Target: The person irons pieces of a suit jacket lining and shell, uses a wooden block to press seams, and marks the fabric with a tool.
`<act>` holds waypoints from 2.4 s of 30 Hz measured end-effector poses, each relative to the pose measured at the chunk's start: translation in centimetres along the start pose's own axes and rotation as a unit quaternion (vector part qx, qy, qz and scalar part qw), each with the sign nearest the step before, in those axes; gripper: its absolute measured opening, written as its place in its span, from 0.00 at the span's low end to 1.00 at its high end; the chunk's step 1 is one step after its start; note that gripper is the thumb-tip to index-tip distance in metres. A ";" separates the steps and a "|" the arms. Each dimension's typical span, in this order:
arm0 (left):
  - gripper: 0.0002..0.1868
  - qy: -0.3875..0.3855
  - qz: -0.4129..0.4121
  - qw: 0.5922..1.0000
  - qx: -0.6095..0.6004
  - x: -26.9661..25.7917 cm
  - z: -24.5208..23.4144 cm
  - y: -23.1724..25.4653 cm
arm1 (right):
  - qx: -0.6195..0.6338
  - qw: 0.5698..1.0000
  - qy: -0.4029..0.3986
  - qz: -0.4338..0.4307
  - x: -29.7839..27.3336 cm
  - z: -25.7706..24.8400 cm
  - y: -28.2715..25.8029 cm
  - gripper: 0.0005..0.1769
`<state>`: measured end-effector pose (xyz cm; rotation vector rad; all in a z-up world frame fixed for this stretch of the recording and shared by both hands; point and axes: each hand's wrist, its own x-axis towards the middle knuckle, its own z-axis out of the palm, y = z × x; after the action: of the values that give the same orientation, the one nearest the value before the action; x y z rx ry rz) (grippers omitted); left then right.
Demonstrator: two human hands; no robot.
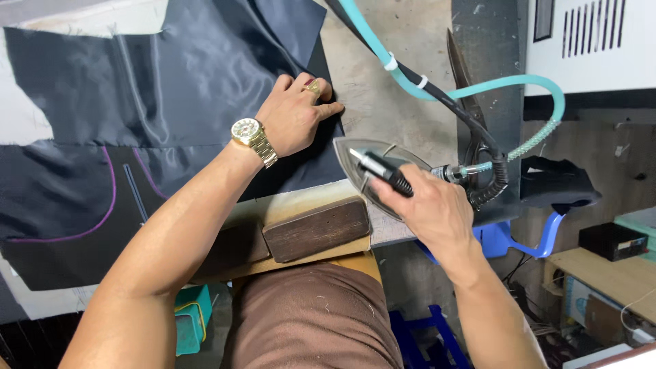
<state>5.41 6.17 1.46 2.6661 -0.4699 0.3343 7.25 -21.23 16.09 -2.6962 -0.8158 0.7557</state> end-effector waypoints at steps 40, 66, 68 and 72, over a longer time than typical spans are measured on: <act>0.19 -0.045 0.000 0.999 -0.009 2.6 -1.2 -4.6 | -0.062 0.947 0.313 -0.040 -2.4 14.8 -2.1 0.26; 0.18 -0.025 -0.033 0.996 0.073 -9.2 -3.5 4.6 | 0.372 0.924 0.073 0.056 -6.8 10.9 1.9 0.24; 0.15 0.000 -0.038 0.997 0.073 -8.7 -4.2 5.1 | 0.473 0.878 0.034 0.067 -7.9 11.3 2.8 0.14; 0.14 0.057 -0.037 0.996 0.055 -9.8 -1.3 4.9 | 0.696 0.712 0.034 0.084 -10.1 13.0 3.1 0.10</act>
<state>-5.54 5.17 1.39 2.7446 -0.3248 0.5005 -5.51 -28.71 8.19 -1.3515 0.1391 0.7885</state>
